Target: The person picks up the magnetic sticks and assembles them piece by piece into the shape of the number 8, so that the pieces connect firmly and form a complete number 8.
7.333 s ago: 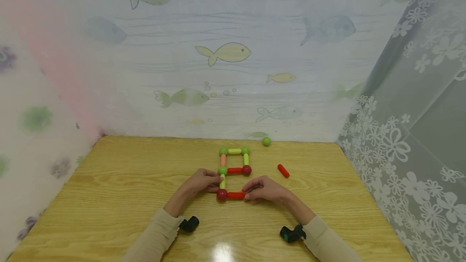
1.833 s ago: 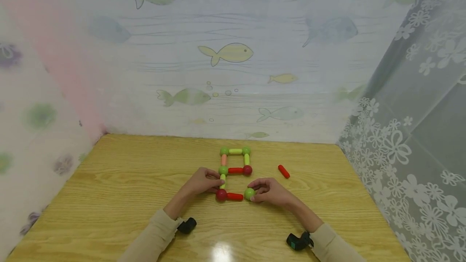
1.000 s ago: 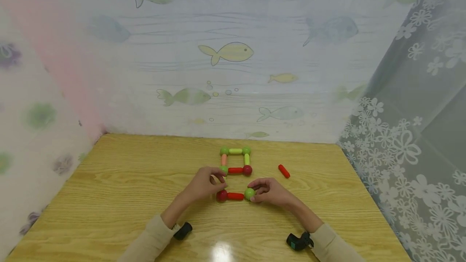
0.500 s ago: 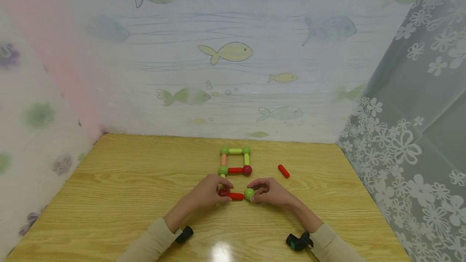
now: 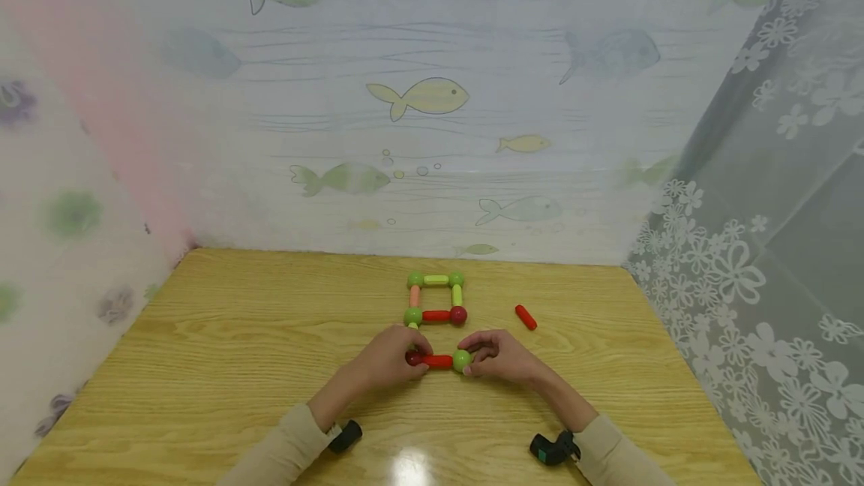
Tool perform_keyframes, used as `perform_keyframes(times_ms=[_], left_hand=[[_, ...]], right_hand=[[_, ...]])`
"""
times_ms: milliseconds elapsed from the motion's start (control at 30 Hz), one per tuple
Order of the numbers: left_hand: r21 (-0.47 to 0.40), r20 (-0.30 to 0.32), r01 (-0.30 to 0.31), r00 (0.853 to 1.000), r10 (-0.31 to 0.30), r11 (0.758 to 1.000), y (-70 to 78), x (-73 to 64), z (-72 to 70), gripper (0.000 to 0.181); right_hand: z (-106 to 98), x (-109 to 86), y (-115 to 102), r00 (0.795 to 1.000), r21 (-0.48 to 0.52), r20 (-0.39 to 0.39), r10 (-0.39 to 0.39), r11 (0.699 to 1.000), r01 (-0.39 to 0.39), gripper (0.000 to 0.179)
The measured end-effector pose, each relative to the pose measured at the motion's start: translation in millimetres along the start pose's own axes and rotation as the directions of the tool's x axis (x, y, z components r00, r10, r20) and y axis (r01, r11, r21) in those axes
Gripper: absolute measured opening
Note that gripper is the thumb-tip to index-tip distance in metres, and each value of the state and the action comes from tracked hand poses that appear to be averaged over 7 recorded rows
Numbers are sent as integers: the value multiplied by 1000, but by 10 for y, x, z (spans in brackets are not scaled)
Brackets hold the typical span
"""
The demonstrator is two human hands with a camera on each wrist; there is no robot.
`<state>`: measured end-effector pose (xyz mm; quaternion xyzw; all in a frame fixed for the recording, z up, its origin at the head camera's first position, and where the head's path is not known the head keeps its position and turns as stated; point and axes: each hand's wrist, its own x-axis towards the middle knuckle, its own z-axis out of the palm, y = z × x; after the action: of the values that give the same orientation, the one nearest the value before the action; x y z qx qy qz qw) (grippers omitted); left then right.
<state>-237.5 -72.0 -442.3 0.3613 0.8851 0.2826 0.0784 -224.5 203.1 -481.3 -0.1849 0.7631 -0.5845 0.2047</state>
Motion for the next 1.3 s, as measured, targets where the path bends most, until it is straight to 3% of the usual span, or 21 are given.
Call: perform_keyframes(times_ms=[433,800,1100,1300], left_hand=[[-40,-18,38,999,-39,998,32,-115,53,10],[-49,-25,48,998,-50,998,60,-201,82,8],[-88,-31,80,996,-83,993,76,-277,115,10],[-162,-29,101,994,-107,982,62,-322,142,10]], right_hand=[[62,-42,-6,1000,7,28,-15,1000,15,38],[-16,-102,9,999,-18,41,-14,1000,15,39],[-303,-181,-21,995,-15,-82,-54,998,53,42],[-474,-198,37,964,-4,-255,-70,997,71,40]])
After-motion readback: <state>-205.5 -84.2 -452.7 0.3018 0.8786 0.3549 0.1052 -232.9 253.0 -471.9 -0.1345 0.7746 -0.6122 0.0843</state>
